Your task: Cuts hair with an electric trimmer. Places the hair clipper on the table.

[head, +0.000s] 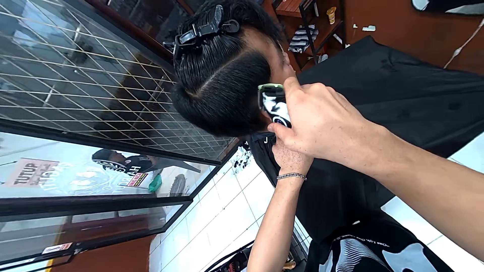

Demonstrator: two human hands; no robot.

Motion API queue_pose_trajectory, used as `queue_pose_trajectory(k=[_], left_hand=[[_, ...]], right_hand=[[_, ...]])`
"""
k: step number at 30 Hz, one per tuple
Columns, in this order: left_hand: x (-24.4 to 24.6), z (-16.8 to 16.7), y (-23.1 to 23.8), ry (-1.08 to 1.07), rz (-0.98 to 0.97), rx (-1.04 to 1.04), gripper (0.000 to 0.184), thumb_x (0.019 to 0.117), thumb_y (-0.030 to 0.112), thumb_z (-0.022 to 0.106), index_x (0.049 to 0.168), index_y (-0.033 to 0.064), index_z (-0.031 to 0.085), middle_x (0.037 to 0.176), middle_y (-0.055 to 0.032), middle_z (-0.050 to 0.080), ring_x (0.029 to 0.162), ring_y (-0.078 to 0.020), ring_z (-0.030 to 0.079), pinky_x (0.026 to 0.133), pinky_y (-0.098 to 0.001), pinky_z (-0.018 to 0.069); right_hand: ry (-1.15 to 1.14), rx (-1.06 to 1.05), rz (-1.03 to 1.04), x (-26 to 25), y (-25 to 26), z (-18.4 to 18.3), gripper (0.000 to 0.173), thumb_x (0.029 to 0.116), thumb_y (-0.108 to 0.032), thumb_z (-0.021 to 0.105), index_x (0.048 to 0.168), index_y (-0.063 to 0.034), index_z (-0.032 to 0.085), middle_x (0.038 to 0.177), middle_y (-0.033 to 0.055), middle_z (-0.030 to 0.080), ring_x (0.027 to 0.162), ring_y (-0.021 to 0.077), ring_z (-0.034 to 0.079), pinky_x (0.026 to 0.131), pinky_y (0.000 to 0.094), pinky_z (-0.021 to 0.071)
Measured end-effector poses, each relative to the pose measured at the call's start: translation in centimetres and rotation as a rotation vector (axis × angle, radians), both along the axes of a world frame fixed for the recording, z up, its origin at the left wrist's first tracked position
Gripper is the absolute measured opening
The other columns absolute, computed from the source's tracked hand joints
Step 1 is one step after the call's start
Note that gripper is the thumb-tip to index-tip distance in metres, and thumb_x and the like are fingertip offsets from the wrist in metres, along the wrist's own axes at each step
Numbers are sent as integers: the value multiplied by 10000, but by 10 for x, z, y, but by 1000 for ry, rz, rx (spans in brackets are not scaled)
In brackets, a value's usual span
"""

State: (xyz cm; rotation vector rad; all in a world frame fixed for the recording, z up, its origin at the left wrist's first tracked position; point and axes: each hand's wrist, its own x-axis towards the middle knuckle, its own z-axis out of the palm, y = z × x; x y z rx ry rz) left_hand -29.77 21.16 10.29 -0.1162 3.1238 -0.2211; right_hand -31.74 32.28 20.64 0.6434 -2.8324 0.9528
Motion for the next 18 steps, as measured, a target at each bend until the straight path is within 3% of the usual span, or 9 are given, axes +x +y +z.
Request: queue_pose_trajectory(k=[3,7,13,18], left_hand=[[0,-3,-1,43,-17,-10,530,921,387,703,1227,-42,646,1106,-277,682,986,-421,683,745,-571,528],[-1,0,-1,54,-34,-8,528,914,388,712,1220,-37,654,1149,-281,669,1046,-424,667,774,-584,521],[0,3,2,-44,36,-3,470,951,345,684,1218,-41,656,1081,-271,691,1002,-412,681,775,-570,523],[0,-1,0,33,11,24,524,920,365,706,1238,-47,639,1143,-285,666,1041,-416,667,775,-573,517]], right_hand=[[-1,-14,48,-1,4,0,462,949,-465,662,1179,-80,550,839,54,590,779,247,654,635,420,517],[-67,0,-24,1,3,8,434,950,-458,658,1102,-64,555,786,41,556,725,218,631,598,385,494],[-9,7,28,2,-1,6,463,938,-461,674,1143,-67,543,821,53,573,753,243,647,616,407,508],[-49,56,-43,4,-2,11,505,945,-448,673,1163,-10,549,840,92,591,783,278,662,630,424,514]])
